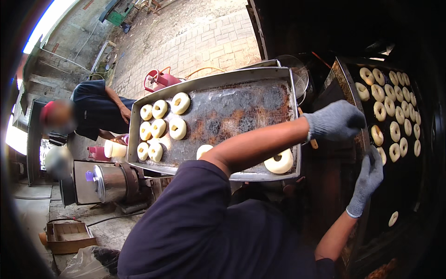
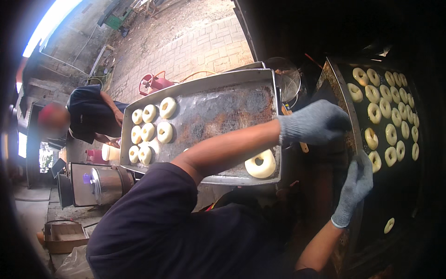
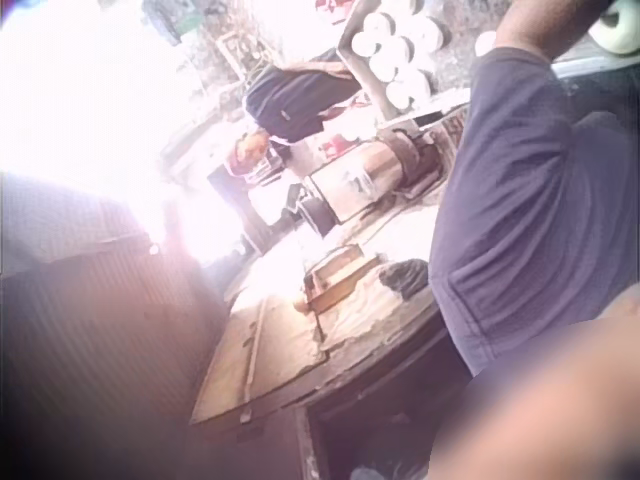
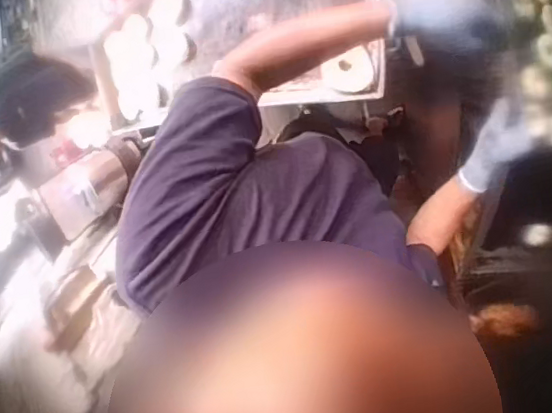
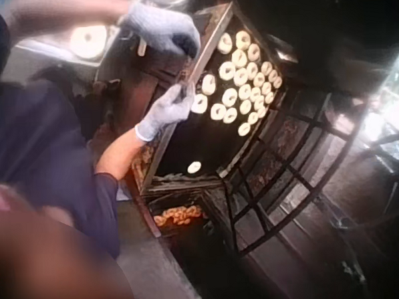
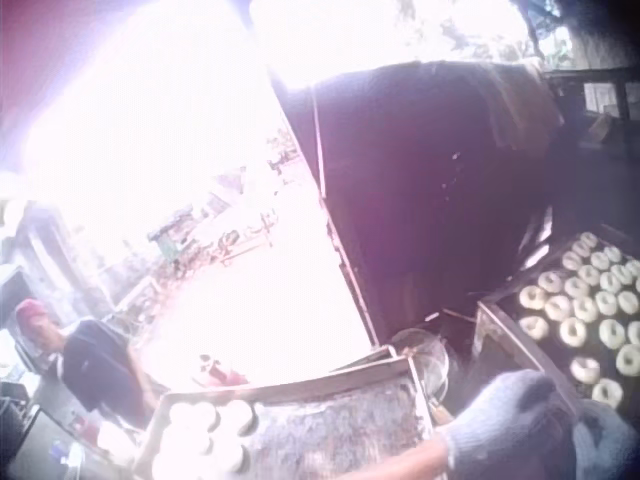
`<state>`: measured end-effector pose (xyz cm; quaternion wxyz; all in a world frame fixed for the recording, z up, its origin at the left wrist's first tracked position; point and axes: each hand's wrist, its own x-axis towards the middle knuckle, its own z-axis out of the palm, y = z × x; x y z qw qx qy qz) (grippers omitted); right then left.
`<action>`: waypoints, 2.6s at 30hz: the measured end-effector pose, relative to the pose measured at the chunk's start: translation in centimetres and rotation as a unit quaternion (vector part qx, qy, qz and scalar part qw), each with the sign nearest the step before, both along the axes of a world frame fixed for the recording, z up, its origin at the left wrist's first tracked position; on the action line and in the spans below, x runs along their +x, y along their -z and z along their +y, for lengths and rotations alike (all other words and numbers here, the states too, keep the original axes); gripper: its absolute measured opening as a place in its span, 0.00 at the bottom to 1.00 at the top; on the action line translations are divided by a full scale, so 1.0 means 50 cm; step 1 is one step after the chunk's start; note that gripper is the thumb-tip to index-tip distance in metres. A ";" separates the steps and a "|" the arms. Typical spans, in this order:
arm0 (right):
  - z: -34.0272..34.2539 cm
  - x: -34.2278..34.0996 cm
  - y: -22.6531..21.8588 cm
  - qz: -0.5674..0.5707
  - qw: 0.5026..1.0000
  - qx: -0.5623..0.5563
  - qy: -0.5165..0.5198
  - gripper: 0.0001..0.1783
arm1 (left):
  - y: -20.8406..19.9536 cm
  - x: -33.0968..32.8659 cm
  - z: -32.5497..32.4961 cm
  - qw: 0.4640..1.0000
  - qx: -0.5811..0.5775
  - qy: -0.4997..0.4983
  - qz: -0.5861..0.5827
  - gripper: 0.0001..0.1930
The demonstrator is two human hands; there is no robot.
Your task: The person fries donuts in a large deep fryer, using a strainer to remove cooked donuts and place them on a draining rack. They then transfer raw donuts from a tray into the fryer and continue the frying process.
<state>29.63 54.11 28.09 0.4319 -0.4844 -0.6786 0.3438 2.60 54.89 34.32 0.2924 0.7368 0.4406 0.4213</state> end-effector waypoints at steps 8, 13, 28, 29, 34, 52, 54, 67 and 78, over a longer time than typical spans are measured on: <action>-0.211 -0.452 -0.061 -0.315 0.871 0.085 -0.367 0.38 | 0.041 -0.462 -0.580 0.828 -0.281 -0.402 0.271 0.19; -0.255 -0.403 0.039 -0.502 0.794 0.163 -0.302 0.45 | 0.086 -0.391 -0.734 0.763 -0.423 -0.393 0.290 0.21; -0.197 -0.210 -0.155 0.050 0.993 -0.035 -0.100 0.24 | -0.092 -0.189 -0.368 0.954 -0.207 -0.217 -0.003 0.30; -0.168 -0.147 -0.160 0.047 0.995 0.004 -0.083 0.22 | -0.098 -0.147 -0.303 0.968 -0.172 -0.183 -0.012 0.30; -0.023 0.202 -0.066 -0.117 0.975 0.078 0.175 0.15 | -0.022 0.185 0.078 0.994 -0.067 0.055 0.067 0.23; 0.093 0.152 0.103 -0.100 0.989 -0.022 0.107 0.17 | 0.060 0.114 0.047 1.000 -0.007 0.013 0.015 0.11; 0.022 -0.030 0.021 -0.050 0.997 -0.035 -0.043 0.16 | 0.021 -0.086 -0.141 0.995 -0.027 -0.086 0.034 0.11; -0.516 -1.100 -0.276 0.331 0.481 -0.524 -0.620 0.18 | 0.166 -0.682 -0.853 0.691 -0.309 -0.644 0.114 0.25; -0.421 -1.251 0.020 -0.285 0.883 0.107 -0.358 0.29 | 0.230 -0.687 -0.829 0.710 -0.289 -0.636 0.085 0.27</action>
